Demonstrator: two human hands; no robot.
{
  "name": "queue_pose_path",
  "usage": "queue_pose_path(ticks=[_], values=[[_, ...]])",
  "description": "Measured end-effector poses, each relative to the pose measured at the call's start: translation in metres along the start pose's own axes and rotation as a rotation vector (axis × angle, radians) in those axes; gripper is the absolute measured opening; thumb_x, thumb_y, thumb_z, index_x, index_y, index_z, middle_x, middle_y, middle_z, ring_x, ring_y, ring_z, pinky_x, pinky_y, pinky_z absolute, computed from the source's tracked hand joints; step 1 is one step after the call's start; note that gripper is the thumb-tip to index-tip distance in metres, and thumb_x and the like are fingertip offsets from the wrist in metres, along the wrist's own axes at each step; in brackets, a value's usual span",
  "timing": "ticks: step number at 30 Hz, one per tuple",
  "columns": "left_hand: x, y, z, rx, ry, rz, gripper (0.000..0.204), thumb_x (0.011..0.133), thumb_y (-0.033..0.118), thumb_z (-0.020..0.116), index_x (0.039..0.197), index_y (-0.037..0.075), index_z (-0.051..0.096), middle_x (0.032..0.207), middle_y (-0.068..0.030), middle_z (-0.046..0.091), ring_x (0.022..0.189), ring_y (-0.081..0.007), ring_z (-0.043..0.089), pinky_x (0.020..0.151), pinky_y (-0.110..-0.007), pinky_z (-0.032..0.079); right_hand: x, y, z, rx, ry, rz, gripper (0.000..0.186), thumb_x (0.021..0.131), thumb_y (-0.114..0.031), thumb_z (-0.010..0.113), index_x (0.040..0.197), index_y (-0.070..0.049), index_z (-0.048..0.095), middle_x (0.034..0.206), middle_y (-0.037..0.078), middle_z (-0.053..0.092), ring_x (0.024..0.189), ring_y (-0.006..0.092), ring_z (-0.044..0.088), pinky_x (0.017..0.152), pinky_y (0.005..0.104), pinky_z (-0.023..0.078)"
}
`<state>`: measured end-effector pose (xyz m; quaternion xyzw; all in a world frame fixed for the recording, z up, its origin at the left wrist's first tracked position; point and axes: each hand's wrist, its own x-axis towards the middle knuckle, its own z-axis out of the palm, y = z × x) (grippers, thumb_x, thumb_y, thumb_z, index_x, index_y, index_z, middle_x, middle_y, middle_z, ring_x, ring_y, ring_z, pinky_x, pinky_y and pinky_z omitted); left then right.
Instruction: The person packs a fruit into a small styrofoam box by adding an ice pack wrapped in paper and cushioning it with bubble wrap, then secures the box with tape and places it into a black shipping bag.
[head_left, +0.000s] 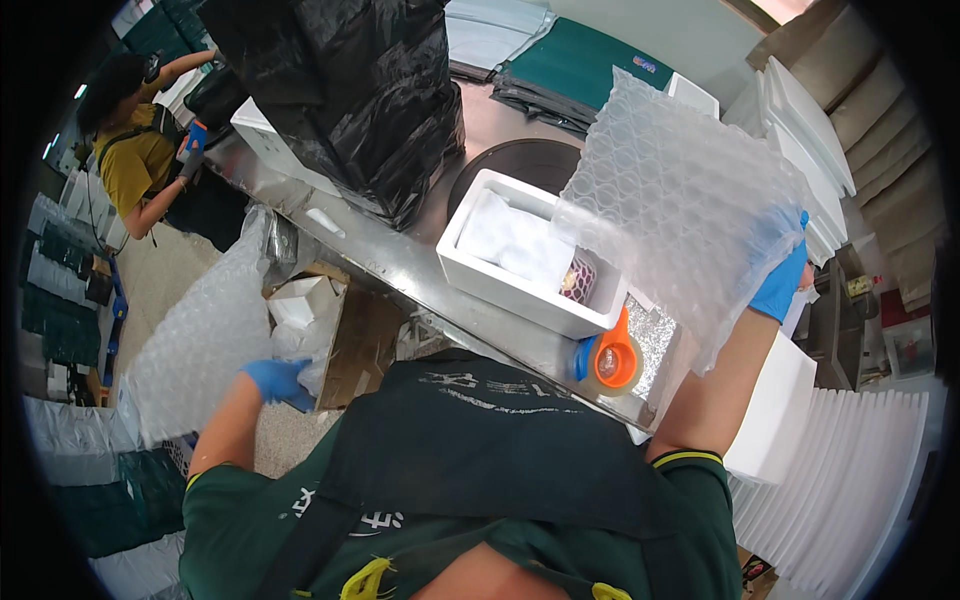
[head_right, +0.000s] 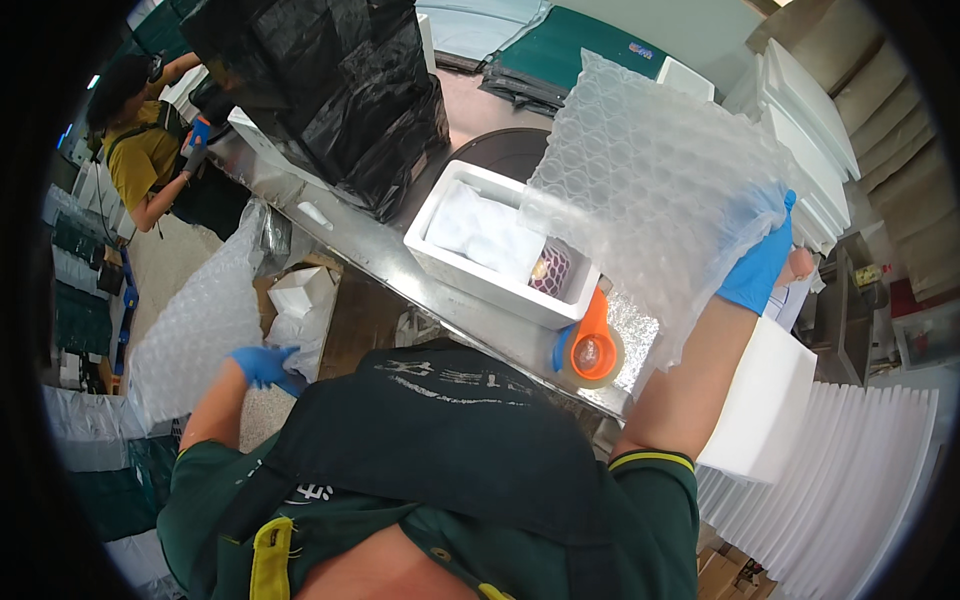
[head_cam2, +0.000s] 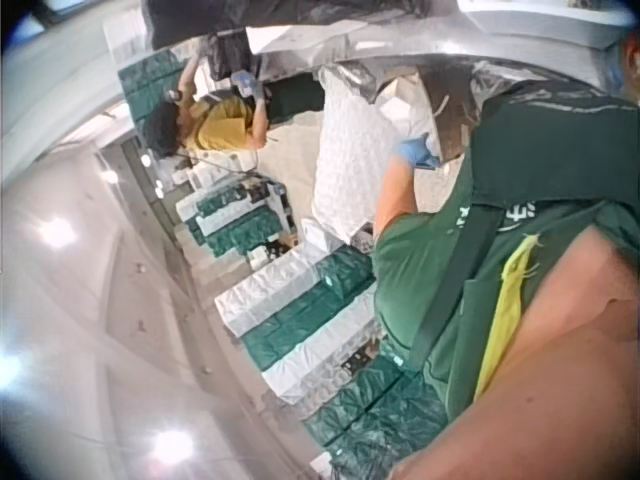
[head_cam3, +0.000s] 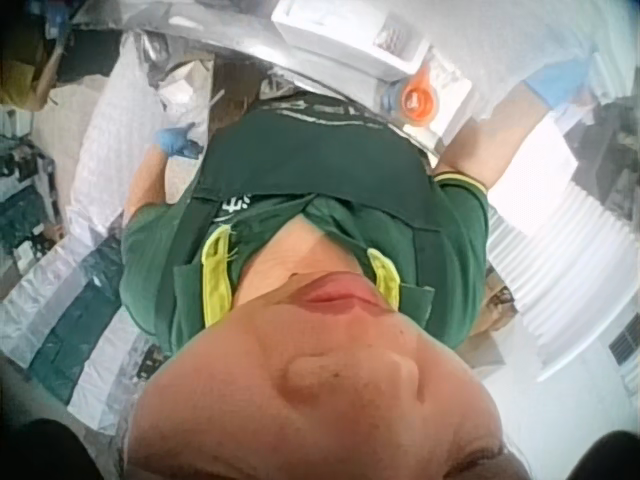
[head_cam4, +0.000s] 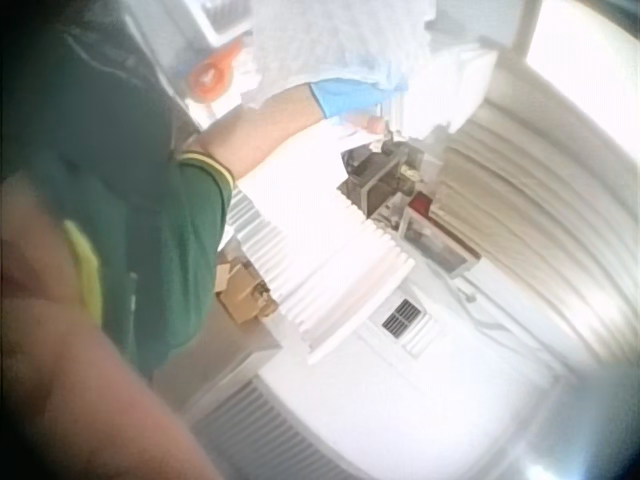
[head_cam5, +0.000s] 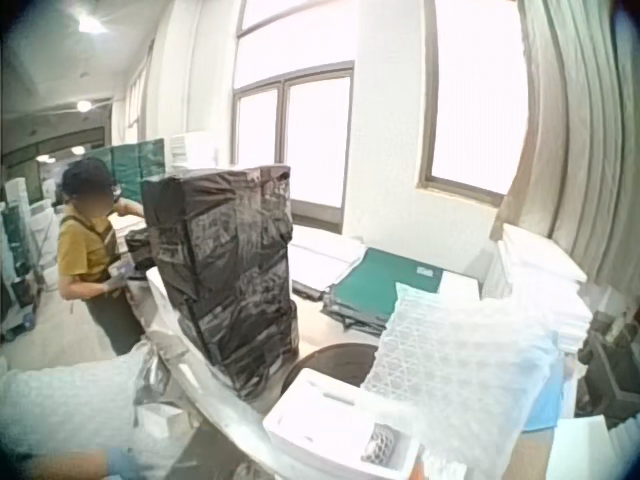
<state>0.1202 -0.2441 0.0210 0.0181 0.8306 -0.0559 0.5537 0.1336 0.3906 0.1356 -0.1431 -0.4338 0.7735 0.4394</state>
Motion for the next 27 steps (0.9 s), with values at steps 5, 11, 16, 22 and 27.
queue_pose_path(ticks=[5,11,16,22,27], values=[[-0.035,0.018,-0.062,-0.608,0.218,0.222,0.076,0.081,0.040,0.071,0.138,0.002,0.038,0.108,-0.0198,0.062,0.072,-0.0248,0.068,0.057,-0.032,0.057,-0.001,0.001,0.010,-0.022,-0.041,0.016,0.028,0.099,-0.025,0.039,0.109,-0.006,0.057,0.092,0.004,0.059,0.080,0.0181,0.057,0.073,0.0313,0.049],[-0.060,0.032,-0.120,-0.175,1.008,0.607,0.043,0.081,0.018,0.068,0.121,0.006,0.059,0.086,-0.0127,0.066,0.069,-0.0202,0.064,0.068,-0.030,0.052,-0.002,-0.014,0.022,-0.026,-0.087,0.000,0.028,0.099,-0.026,0.040,0.110,-0.007,0.057,0.093,0.004,0.059,0.081,0.0182,0.058,0.074,0.0314,0.049],[-0.091,0.062,-0.160,-0.259,0.717,0.488,0.062,0.079,0.003,0.063,0.136,0.019,0.048,0.101,-0.0131,0.065,0.088,-0.0227,0.062,0.083,-0.033,0.049,-0.018,-0.030,0.008,-0.043,-0.085,-0.026,0.028,0.099,-0.027,0.040,0.110,-0.007,0.057,0.094,0.004,0.059,0.082,0.0184,0.058,0.075,0.0315,0.049],[-0.087,0.087,-0.166,-0.445,0.514,0.622,0.066,0.081,0.006,0.062,0.141,0.022,0.041,0.100,-0.0120,0.064,0.096,-0.0227,0.060,0.086,-0.033,0.049,-0.035,-0.037,-0.007,-0.058,-0.042,-0.059,0.029,0.098,-0.027,0.041,0.111,-0.007,0.057,0.095,0.004,0.059,0.083,0.0185,0.058,0.076,0.0316,0.049],[-0.071,0.078,-0.180,-0.321,0.753,0.659,0.047,0.083,0.009,0.063,0.129,0.013,0.055,0.106,-0.0109,0.062,0.098,-0.0203,0.059,0.090,-0.032,0.048,-0.040,-0.020,0.005,-0.064,-0.071,-0.038,0.029,0.098,-0.028,0.041,0.112,-0.007,0.057,0.095,0.004,0.059,0.084,0.0186,0.058,0.076,0.0317,0.049]])
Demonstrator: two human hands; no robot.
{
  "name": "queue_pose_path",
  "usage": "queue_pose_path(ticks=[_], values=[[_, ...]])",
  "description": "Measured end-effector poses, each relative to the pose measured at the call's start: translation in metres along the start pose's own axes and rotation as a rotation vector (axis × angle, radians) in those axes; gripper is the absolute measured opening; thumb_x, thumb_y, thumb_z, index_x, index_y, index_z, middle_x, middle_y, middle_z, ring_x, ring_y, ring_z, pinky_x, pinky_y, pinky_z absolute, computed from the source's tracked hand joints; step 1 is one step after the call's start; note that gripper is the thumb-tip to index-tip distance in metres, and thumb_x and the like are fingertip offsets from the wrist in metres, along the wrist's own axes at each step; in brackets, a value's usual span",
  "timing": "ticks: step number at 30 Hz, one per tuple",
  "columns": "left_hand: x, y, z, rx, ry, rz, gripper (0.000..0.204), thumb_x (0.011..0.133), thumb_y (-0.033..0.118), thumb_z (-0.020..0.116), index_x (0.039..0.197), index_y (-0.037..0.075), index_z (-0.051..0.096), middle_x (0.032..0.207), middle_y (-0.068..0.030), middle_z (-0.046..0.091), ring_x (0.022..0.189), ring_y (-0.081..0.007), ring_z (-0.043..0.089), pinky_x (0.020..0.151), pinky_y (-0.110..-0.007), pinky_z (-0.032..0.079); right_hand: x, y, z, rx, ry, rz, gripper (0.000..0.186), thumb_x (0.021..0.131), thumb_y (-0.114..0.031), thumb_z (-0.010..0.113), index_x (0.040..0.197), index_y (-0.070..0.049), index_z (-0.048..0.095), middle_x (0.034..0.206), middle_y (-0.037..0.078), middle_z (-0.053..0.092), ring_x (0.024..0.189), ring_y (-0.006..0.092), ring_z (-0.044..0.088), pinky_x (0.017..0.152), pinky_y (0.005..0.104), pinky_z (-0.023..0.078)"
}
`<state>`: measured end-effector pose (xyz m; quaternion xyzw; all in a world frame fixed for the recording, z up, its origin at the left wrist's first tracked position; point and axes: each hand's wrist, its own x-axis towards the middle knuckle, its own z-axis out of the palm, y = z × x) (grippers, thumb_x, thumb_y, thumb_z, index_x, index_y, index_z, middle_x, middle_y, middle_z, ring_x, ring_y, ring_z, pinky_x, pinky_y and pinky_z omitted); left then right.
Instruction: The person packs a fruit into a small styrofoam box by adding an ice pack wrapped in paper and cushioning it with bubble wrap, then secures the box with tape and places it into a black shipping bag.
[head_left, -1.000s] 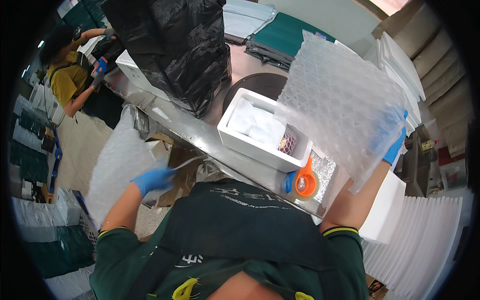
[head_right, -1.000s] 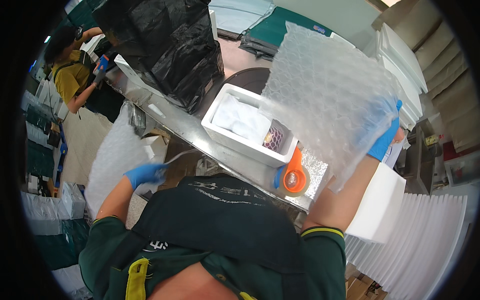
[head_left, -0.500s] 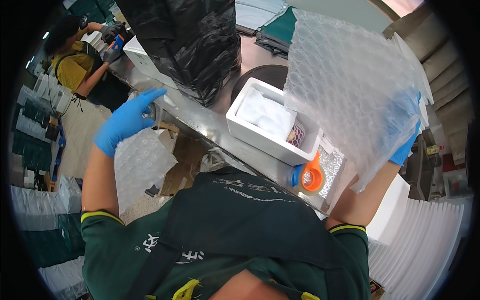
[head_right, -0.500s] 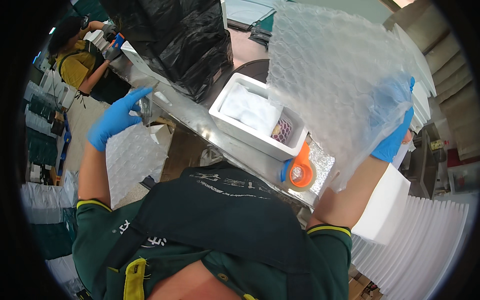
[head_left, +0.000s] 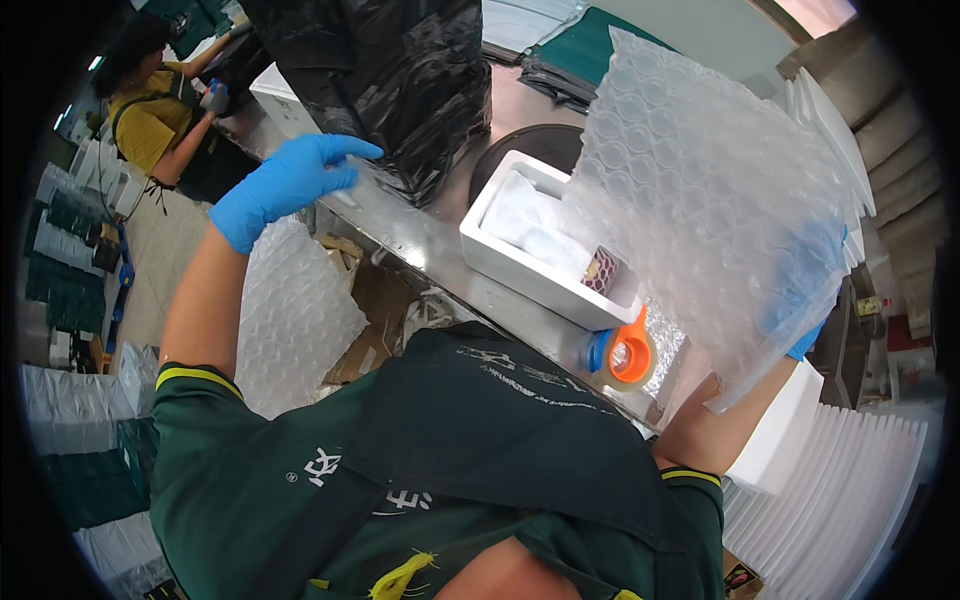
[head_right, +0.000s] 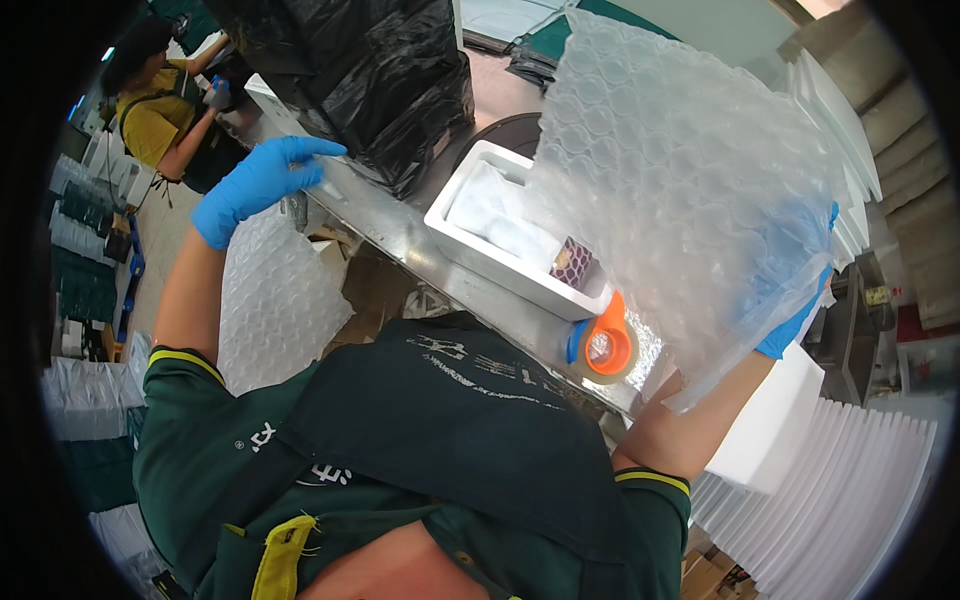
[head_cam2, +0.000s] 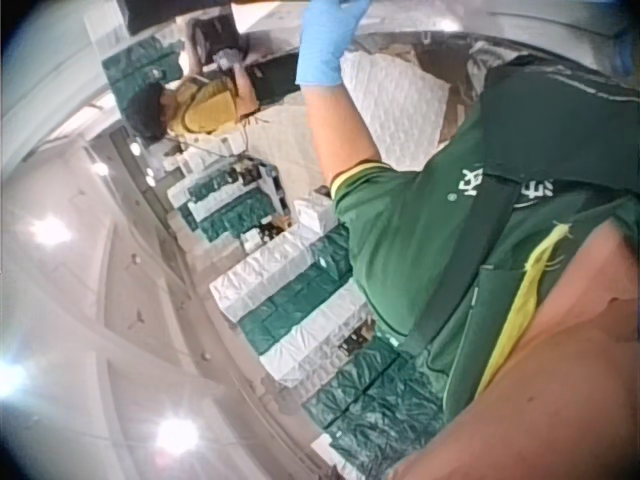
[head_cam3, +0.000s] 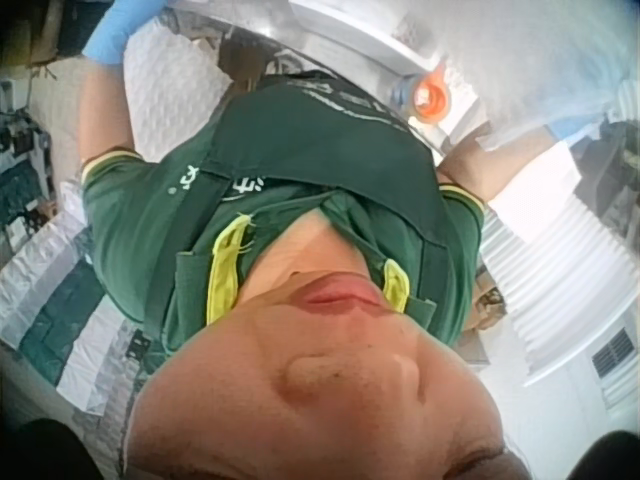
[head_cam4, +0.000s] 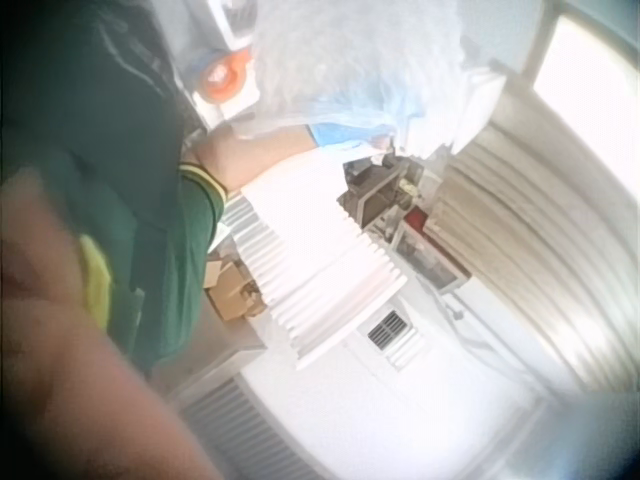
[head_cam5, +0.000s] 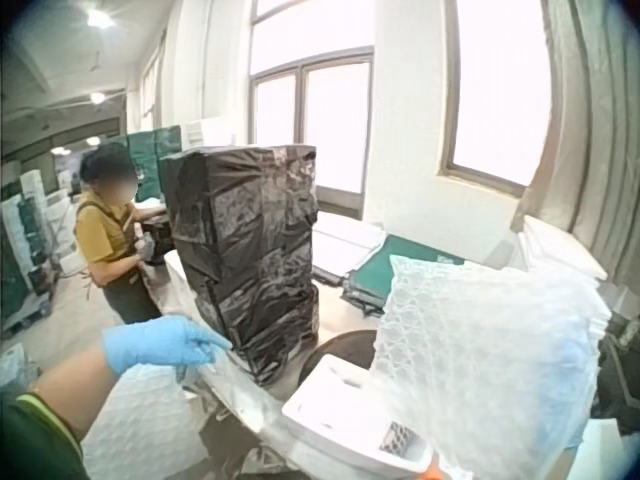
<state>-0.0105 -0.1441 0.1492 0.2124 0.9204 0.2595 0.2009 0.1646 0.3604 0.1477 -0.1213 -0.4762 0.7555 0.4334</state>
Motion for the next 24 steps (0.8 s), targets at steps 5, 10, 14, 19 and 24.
queue_pose_path(ticks=[5,10,14,19,24], values=[[0.003,-0.008,0.009,-0.066,0.041,0.116,0.051,0.078,0.003,0.067,0.128,0.010,0.056,0.099,-0.0052,0.063,0.090,-0.0142,0.059,0.087,-0.028,0.048,-0.010,-0.002,0.007,-0.024,0.000,-0.001,0.030,0.098,-0.029,0.042,0.113,-0.007,0.057,0.096,0.004,0.059,0.084,0.0188,0.058,0.077,0.0319,0.049],[-0.011,-0.013,0.016,-0.253,0.062,0.023,0.057,0.078,0.001,0.063,0.133,0.011,0.050,0.091,-0.0034,0.061,0.085,-0.0114,0.057,0.083,-0.026,0.048,-0.009,0.011,0.015,-0.022,-0.040,0.024,0.030,0.098,-0.029,0.042,0.113,-0.007,0.057,0.097,0.004,0.059,0.085,0.0189,0.058,0.078,0.0320,0.048],[-0.021,-0.012,0.024,-0.273,0.103,-0.068,0.046,0.078,0.001,0.061,0.123,0.008,0.054,0.089,-0.0042,0.062,0.081,-0.0122,0.060,0.081,-0.026,0.050,-0.011,0.016,0.021,-0.013,-0.062,0.037,0.031,0.098,-0.030,0.042,0.114,-0.007,0.057,0.097,0.004,0.059,0.086,0.0190,0.058,0.078,0.0320,0.048],[-0.029,-0.031,0.041,-0.295,0.144,-0.065,0.013,0.080,0.001,0.061,0.093,0.004,0.064,0.091,-0.0050,0.064,0.082,-0.0152,0.062,0.078,-0.027,0.051,-0.014,0.023,0.031,0.000,-0.091,0.055,0.031,0.098,-0.030,0.043,0.115,-0.008,0.056,0.098,0.004,0.059,0.087,0.0191,0.058,0.079,0.0321,0.048],[-0.052,-0.012,0.052,0.018,0.094,0.141,0.014,0.072,0.007,0.073,0.085,0.009,0.069,0.155,-0.0090,0.016,0.132,-0.0320,0.037,0.106,-0.042,0.036,-0.014,0.028,0.037,0.017,-0.113,0.063,0.032,0.098,-0.031,0.043,0.115,-0.008,0.056,0.099,0.004,0.059,0.088,0.0193,0.058,0.080,0.0322,0.048]])
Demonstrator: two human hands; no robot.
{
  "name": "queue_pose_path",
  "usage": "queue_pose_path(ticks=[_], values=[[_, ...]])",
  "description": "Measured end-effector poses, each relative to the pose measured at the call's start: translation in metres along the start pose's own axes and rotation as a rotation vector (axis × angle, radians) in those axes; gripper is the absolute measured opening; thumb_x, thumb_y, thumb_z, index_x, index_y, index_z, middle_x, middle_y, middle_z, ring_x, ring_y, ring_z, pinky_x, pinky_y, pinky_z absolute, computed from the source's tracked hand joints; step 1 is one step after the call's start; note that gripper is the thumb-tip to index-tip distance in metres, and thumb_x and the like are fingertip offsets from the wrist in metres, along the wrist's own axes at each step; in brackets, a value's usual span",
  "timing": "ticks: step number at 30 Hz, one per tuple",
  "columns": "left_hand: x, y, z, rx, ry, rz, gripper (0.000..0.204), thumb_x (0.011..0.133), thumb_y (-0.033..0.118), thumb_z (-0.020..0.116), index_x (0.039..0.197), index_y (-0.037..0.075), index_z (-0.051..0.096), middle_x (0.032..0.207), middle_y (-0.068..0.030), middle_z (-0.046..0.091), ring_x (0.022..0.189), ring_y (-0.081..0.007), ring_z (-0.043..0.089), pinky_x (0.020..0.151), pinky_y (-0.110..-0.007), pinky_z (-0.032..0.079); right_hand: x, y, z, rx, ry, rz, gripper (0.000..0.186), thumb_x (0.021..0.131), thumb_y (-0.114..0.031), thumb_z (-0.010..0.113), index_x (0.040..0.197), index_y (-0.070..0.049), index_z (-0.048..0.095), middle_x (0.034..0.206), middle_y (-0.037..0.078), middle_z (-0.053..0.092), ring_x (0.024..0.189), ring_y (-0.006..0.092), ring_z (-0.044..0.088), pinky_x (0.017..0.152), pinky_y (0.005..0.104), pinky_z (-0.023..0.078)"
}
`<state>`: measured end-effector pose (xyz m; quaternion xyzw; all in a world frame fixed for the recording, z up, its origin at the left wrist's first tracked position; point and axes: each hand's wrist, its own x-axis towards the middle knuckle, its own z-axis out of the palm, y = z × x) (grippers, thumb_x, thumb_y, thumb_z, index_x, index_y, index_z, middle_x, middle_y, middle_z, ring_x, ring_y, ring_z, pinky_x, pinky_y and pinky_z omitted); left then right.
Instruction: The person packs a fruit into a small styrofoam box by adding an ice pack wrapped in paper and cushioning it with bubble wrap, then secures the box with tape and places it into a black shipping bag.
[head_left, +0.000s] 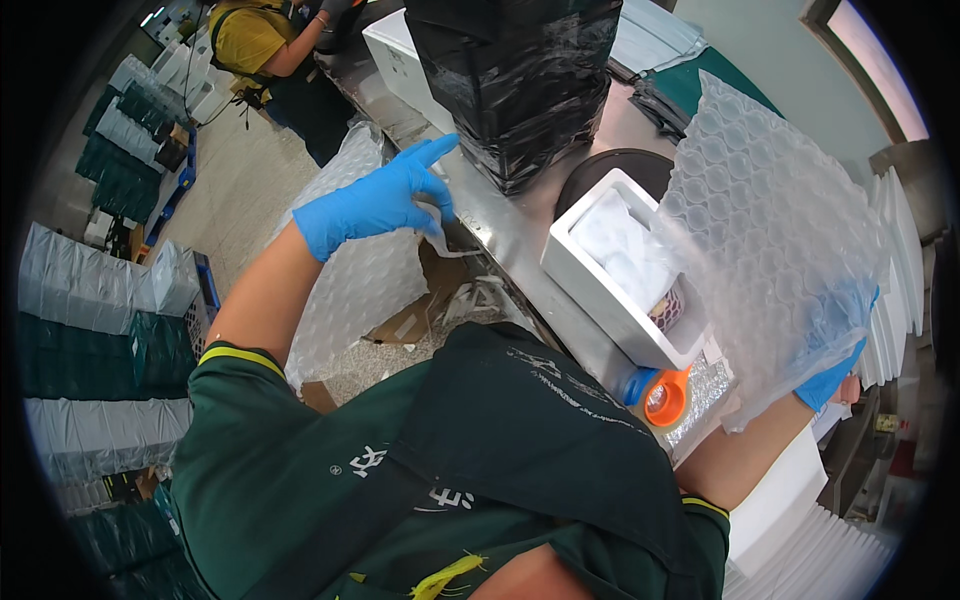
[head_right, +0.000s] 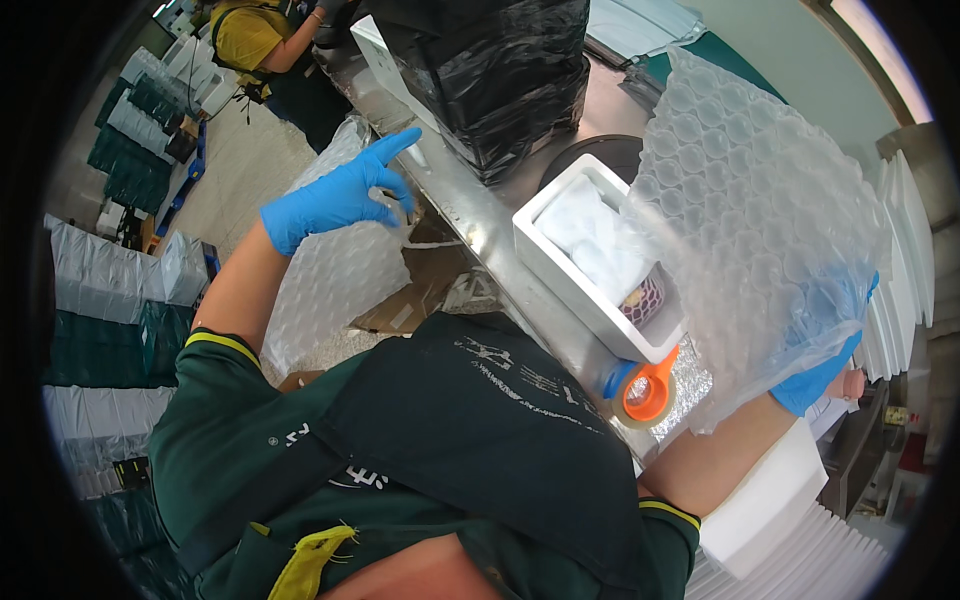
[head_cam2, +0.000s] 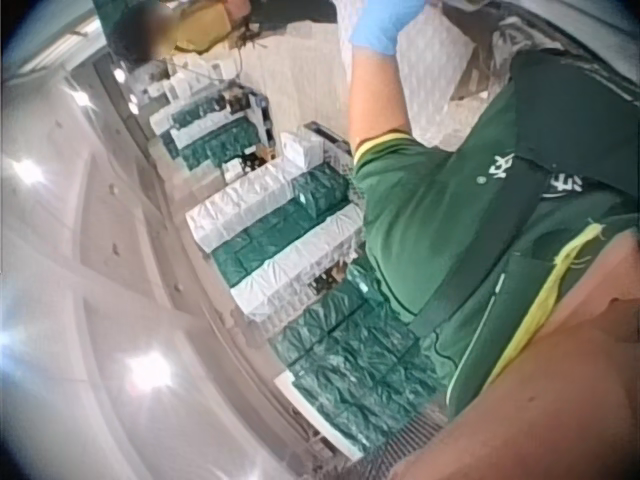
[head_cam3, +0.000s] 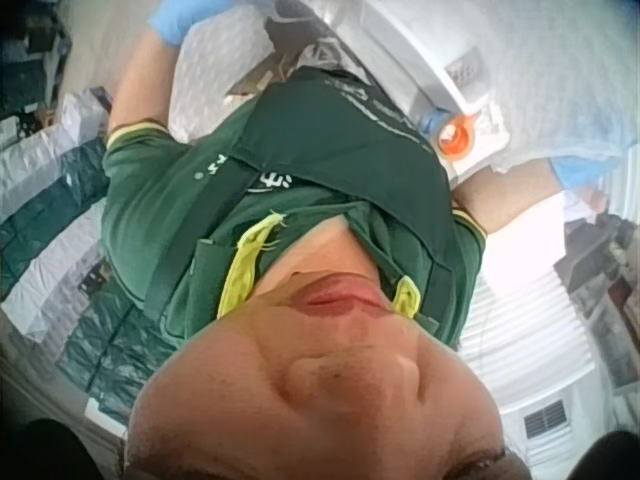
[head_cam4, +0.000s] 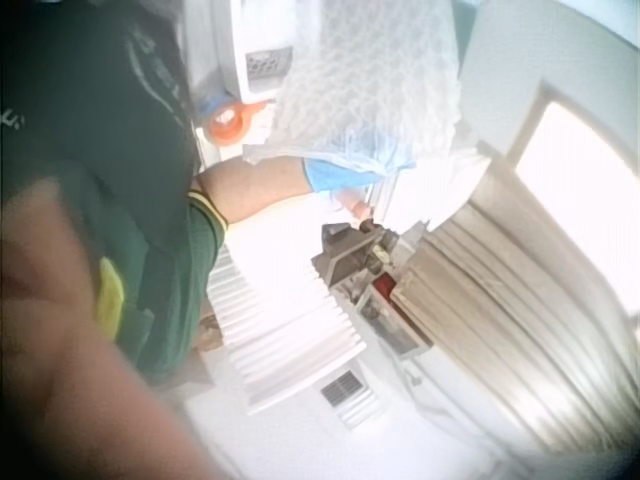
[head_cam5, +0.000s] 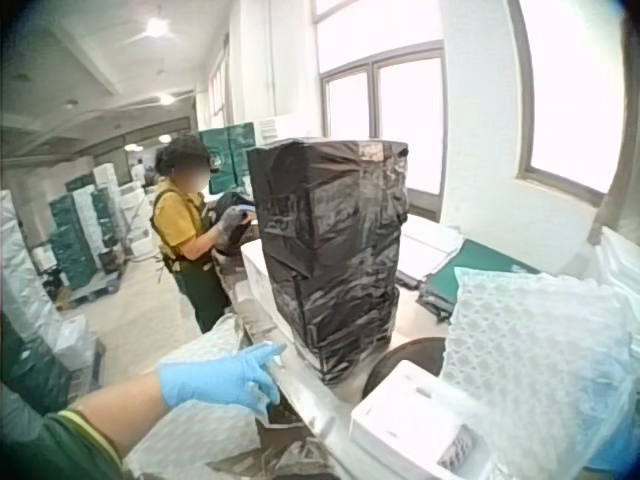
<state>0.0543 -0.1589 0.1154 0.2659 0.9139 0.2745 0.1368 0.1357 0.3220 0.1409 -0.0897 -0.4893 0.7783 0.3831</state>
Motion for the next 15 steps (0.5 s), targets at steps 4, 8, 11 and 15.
queue_pose_path(ticks=[4,8,11,15], values=[[-0.008,0.004,0.003,0.097,0.005,-0.104,0.020,0.069,0.009,0.075,0.089,0.012,0.071,0.153,-0.0097,0.024,0.139,-0.0338,0.024,0.111,-0.045,0.028,-0.002,-0.002,0.009,0.008,-0.021,-0.006,0.032,0.098,-0.031,0.043,0.116,-0.008,0.056,0.100,0.004,0.059,0.088,0.0194,0.058,0.080,0.0323,0.048],[-0.007,-0.013,-0.014,0.466,0.000,-0.021,0.042,0.069,0.008,0.074,0.110,0.017,0.066,0.151,-0.0115,0.026,0.139,-0.0333,0.024,0.113,-0.048,0.022,-0.007,-0.009,0.020,0.023,-0.041,-0.012,0.033,0.098,-0.032,0.044,0.116,-0.008,0.056,0.100,0.004,0.059,0.089,0.0195,0.058,0.081,0.0324,0.048],[-0.007,-0.019,-0.010,0.519,0.113,0.032,0.040,0.072,0.008,0.072,0.110,0.017,0.066,0.148,-0.0119,0.032,0.139,-0.0333,0.024,0.114,-0.052,0.015,-0.012,-0.018,0.027,0.026,-0.049,-0.021,0.033,0.098,-0.032,0.044,0.117,-0.008,0.056,0.101,0.004,0.059,0.089,0.0196,0.058,0.081,0.0325,0.048],[-0.006,-0.004,0.003,0.652,0.160,-0.070,0.033,0.074,0.009,0.072,0.105,0.018,0.069,0.146,-0.0107,0.037,0.138,-0.0338,0.025,0.113,-0.054,0.015,-0.019,-0.028,0.034,0.029,-0.058,-0.033,0.034,0.098,-0.033,0.044,0.117,-0.008,0.056,0.101,0.004,0.059,0.090,0.0197,0.058,0.082,0.0326,0.048]])
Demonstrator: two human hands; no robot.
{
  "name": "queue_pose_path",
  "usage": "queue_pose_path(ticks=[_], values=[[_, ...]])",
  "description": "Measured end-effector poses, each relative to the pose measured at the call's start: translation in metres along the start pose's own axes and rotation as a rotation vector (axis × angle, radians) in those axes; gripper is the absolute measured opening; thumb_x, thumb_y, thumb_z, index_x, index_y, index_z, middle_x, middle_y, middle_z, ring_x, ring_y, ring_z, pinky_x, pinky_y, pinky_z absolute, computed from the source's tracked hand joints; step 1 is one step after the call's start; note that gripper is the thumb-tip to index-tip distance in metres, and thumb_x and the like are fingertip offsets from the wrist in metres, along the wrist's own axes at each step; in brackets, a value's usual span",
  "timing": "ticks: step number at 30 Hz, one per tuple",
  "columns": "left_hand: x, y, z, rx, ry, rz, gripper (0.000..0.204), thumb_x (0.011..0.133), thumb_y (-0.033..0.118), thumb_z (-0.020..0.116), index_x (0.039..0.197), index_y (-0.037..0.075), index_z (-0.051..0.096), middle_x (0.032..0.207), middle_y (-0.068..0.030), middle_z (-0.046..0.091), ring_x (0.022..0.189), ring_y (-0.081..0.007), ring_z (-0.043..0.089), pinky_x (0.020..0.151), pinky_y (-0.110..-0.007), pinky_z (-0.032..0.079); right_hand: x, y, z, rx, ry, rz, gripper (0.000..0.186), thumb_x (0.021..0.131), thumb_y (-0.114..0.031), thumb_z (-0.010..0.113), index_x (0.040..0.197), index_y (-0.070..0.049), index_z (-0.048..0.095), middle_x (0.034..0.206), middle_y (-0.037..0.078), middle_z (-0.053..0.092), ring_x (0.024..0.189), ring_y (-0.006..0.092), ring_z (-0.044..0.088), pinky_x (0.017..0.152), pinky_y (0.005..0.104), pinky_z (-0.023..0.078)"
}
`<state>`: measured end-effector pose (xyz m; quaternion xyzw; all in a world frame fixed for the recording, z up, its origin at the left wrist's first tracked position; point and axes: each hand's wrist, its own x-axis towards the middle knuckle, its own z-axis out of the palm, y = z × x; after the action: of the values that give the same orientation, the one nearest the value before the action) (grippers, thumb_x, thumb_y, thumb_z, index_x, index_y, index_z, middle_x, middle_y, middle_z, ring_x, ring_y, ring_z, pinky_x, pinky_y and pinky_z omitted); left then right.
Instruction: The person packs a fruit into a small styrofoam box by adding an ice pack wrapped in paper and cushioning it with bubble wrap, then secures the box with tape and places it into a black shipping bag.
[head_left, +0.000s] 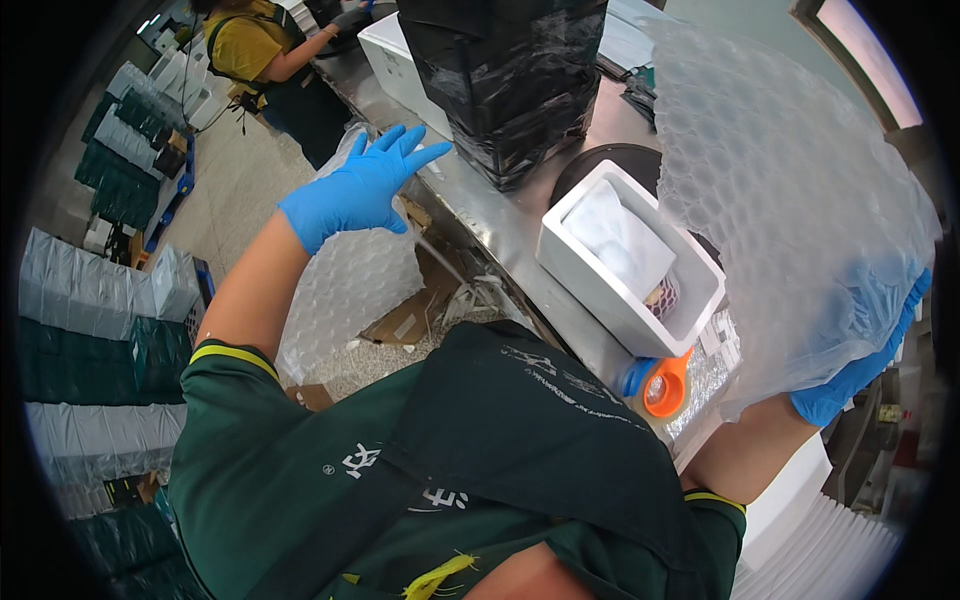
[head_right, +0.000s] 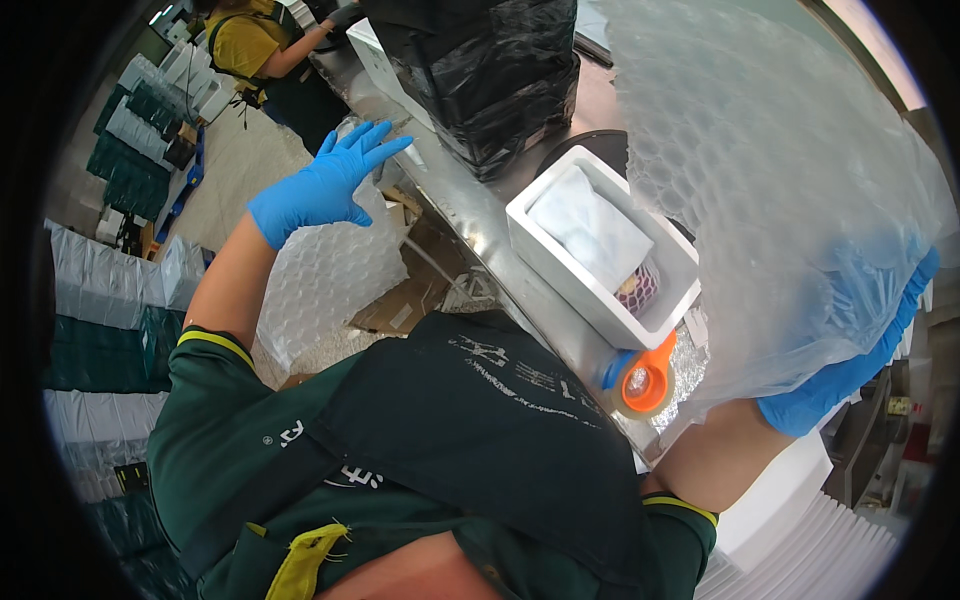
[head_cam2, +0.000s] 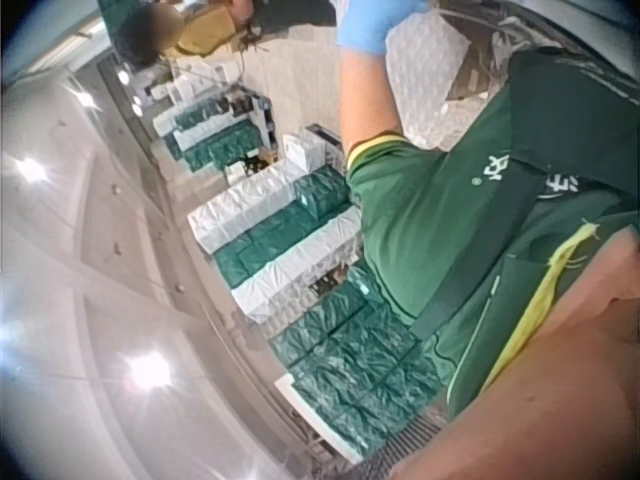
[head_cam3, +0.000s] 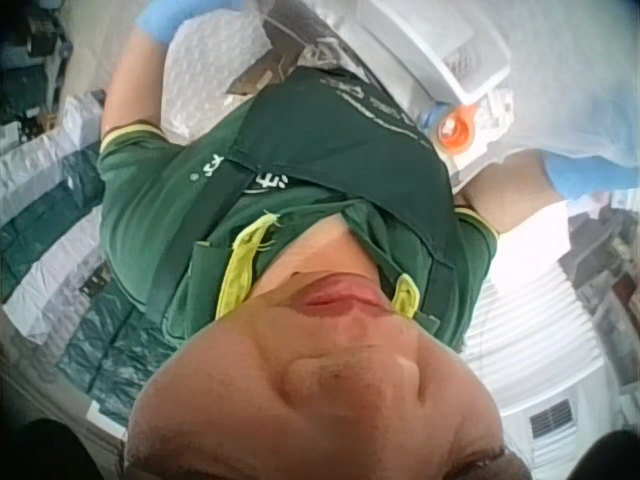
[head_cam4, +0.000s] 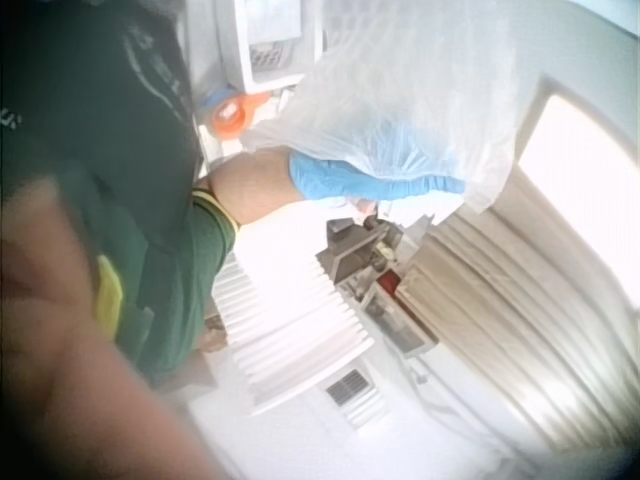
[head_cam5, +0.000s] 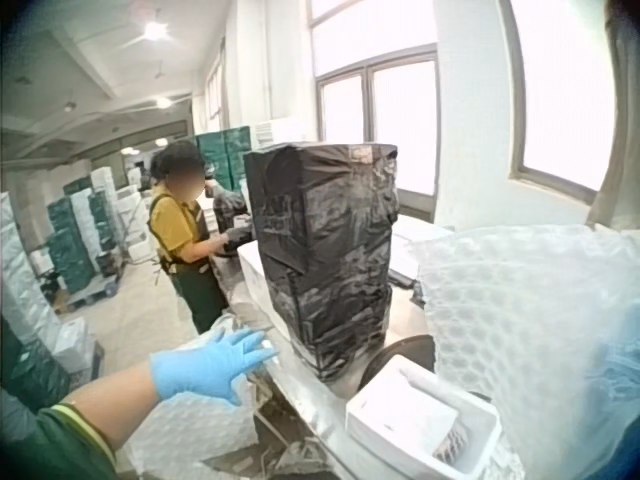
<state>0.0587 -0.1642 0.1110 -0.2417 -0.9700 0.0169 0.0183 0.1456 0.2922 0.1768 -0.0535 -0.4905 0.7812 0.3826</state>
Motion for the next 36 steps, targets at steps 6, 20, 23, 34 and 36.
queue_pose_path(ticks=[6,20,23,34,36], values=[[0.012,-0.018,-0.007,0.185,0.034,0.092,0.071,0.072,0.015,0.076,0.136,0.024,0.046,0.143,-0.0093,0.040,0.134,-0.0336,0.032,0.112,-0.055,0.018,-0.009,-0.012,0.018,0.010,-0.026,-0.017,0.035,0.097,-0.034,0.045,0.118,-0.008,0.056,0.102,0.004,0.060,0.091,0.0198,0.058,0.083,0.0327,0.048],[0.051,0.115,0.001,-0.923,0.108,0.642,0.045,0.063,-0.014,0.054,0.098,0.010,0.067,0.107,-0.0081,0.063,0.106,-0.0280,0.055,0.097,-0.035,0.041,-0.079,-0.007,0.066,-0.617,-1.320,0.167,0.014,0.081,-0.007,0.067,0.094,-0.001,0.067,0.084,0.008,0.064,0.076,0.0181,0.061,0.069,0.0291,0.047],[0.033,0.098,0.052,-1.050,-0.136,0.518,0.025,0.080,0.001,0.062,0.104,0.007,0.065,0.106,-0.0102,0.064,0.100,-0.0240,0.061,0.091,-0.034,0.046,-0.069,0.002,0.005,-0.587,-0.813,0.141,0.021,0.086,-0.003,0.054,0.102,0.001,0.065,0.092,0.011,0.062,0.090,0.0207,0.061,0.081,0.0283,0.045],[0.079,0.104,0.018,-1.487,-0.202,0.361,0.024,0.084,0.012,0.062,0.104,-0.001,0.064,0.105,-0.0126,0.066,0.095,-0.0195,0.063,0.089,-0.032,0.049,-0.084,0.061,-0.047,-0.994,-0.918,-0.381,0.032,0.080,-0.003,0.060,0.111,-0.006,0.063,0.121,0.013,0.059,0.121,0.0315,0.049,0.104,0.0415,0.038],[0.095,0.098,0.007,-1.651,-0.099,0.403,0.028,0.084,0.020,0.063,0.103,0.000,0.063,0.106,-0.0129,0.065,0.097,-0.0204,0.062,0.088,-0.035,0.050,-0.071,0.059,-0.037,-0.835,-0.806,-0.474,0.028,0.081,-0.004,0.059,0.109,-0.003,0.063,0.115,0.014,0.062,0.116,0.0304,0.053,0.102,0.0404,0.039]])
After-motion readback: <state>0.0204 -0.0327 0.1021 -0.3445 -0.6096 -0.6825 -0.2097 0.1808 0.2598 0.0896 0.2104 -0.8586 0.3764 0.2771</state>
